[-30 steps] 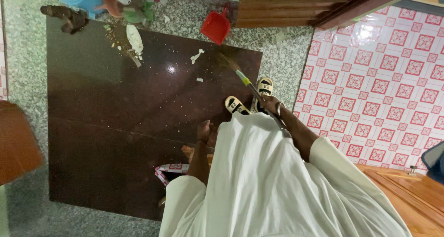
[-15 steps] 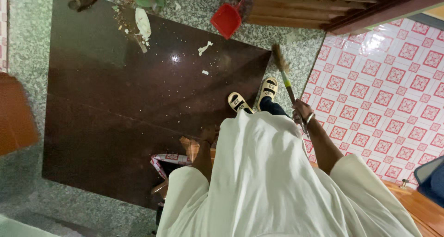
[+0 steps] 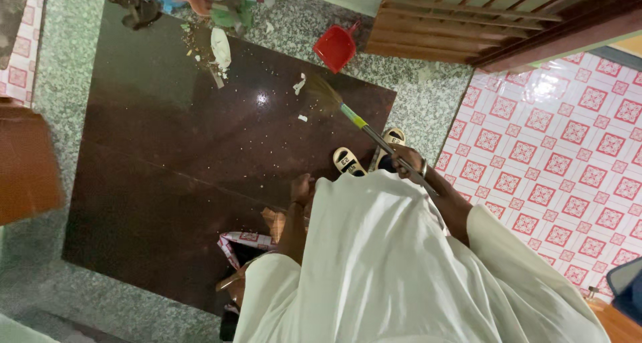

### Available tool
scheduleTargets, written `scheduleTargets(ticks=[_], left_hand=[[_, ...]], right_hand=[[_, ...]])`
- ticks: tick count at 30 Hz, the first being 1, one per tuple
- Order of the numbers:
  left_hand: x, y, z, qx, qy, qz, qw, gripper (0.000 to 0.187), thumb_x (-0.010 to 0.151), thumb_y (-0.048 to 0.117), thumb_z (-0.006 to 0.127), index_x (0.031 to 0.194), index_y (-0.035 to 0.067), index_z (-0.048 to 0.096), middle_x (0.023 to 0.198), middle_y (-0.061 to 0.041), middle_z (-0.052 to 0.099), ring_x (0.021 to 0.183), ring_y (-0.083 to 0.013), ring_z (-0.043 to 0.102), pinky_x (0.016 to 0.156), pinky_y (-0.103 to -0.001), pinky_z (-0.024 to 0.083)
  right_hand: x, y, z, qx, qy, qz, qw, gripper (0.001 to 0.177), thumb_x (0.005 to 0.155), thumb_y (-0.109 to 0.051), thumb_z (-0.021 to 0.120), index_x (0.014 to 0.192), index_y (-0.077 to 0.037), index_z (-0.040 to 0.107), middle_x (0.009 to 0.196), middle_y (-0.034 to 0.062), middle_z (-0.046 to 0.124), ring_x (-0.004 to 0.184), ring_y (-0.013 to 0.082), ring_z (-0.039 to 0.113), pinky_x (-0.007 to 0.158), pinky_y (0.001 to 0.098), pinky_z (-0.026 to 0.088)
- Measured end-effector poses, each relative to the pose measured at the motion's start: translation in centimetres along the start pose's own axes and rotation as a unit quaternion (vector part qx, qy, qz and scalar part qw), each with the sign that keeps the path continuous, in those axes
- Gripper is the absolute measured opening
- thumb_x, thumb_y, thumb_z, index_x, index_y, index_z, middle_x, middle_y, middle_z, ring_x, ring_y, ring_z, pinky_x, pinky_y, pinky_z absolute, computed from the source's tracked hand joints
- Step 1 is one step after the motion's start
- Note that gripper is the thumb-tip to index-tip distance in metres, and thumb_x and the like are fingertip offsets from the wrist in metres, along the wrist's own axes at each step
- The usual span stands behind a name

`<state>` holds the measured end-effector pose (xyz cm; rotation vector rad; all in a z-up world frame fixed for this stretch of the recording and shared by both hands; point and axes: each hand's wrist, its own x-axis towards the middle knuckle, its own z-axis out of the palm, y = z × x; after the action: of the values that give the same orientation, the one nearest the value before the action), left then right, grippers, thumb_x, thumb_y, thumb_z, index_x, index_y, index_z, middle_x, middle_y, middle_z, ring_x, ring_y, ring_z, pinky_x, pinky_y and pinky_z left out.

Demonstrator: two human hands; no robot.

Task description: The person sweeps debris across the floor using a broom, moving from one room into an outdoor area.

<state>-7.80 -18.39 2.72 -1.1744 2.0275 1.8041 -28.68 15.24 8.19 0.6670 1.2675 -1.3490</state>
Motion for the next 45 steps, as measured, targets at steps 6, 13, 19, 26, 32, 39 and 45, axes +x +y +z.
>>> scheduleTargets(ticks=[6,13,19,26,32,39,45], left_hand=[[-1.7,-5.9,-0.3,0.234,-0.037,0.036,0.971,0.024,0.095,0.026,0.059,0.095,0.005,0.072,0.093,-0.013,0.075,0.086,-0.0296,0.070,0.075,-0.046,0.055],[-2.4,-8.4,-1.6,0.405,-0.078,0.058,0.909,0.020,0.092,0.026,0.061,0.094,0.009,0.072,0.096,-0.013,0.073,0.089,-0.0315,0.069,0.077,-0.047,0.055],[-1.6,-9.2,-3.1,0.452,-0.059,0.080,0.887,0.017,0.090,0.026,0.062,0.094,0.012,0.071,0.099,-0.013,0.072,0.092,-0.0332,0.069,0.079,-0.047,0.056],[-1.6,-8.0,-2.2,0.456,-0.036,0.167,0.873,0.017,0.087,0.021,0.062,0.099,0.012,0.069,0.100,-0.014,0.072,0.090,-0.0354,0.069,0.078,-0.048,0.055],[-1.3,-7.2,-1.4,0.445,-0.065,0.129,0.884,0.016,0.090,0.023,0.061,0.097,0.010,0.069,0.100,-0.015,0.071,0.093,-0.0363,0.068,0.080,-0.049,0.055],[-0.6,-5.0,-1.0,0.448,-0.054,0.145,0.881,0.018,0.093,0.024,0.060,0.094,0.009,0.070,0.099,-0.016,0.071,0.095,-0.0372,0.068,0.082,-0.049,0.055],[-1.1,-4.8,-0.8,0.432,-0.016,0.139,0.891,0.018,0.093,0.024,0.061,0.092,0.009,0.071,0.097,-0.014,0.071,0.095,-0.0342,0.068,0.083,-0.045,0.055]], right_hand=[[-3.0,1.7,-1.2,0.065,0.085,-0.052,0.993,0.035,0.089,-0.018,0.053,0.117,-0.038,0.058,0.059,0.0010,0.046,0.037,0.0130,0.038,0.032,0.0292,0.028],[3.7,-3.1,2.2,0.079,0.068,0.000,0.995,0.042,0.101,-0.049,0.055,0.093,-0.008,0.059,0.056,0.0015,0.045,0.034,0.0154,0.036,0.030,0.0333,0.029],[8.2,-4.3,7.9,-0.035,0.035,-0.009,0.999,0.031,0.100,-0.039,0.056,0.105,-0.009,0.061,0.059,0.0019,0.047,0.037,0.0139,0.040,0.032,0.0318,0.031],[5.9,-4.2,5.4,-0.136,0.000,-0.080,0.987,0.028,0.098,-0.028,0.057,0.119,-0.010,0.062,0.063,0.0025,0.050,0.041,0.0121,0.044,0.033,0.0299,0.033],[-0.1,-2.2,-0.9,-0.203,-0.055,-0.166,0.964,0.034,0.097,-0.021,0.057,0.129,-0.011,0.063,0.066,0.0028,0.052,0.044,0.0109,0.047,0.034,0.0286,0.035],[8.7,-1.0,-2.0,0.138,-0.098,0.087,0.982,0.049,0.095,-0.060,0.052,0.077,-0.015,0.047,0.060,0.0030,0.048,0.041,0.0194,0.045,0.036,0.0368,0.033],[14.1,-6.0,4.4,0.063,-0.125,-0.005,0.990,0.022,0.094,-0.035,0.060,0.098,-0.017,0.048,0.073,0.0027,0.052,0.054,0.0168,0.051,0.044,0.0337,0.038]])
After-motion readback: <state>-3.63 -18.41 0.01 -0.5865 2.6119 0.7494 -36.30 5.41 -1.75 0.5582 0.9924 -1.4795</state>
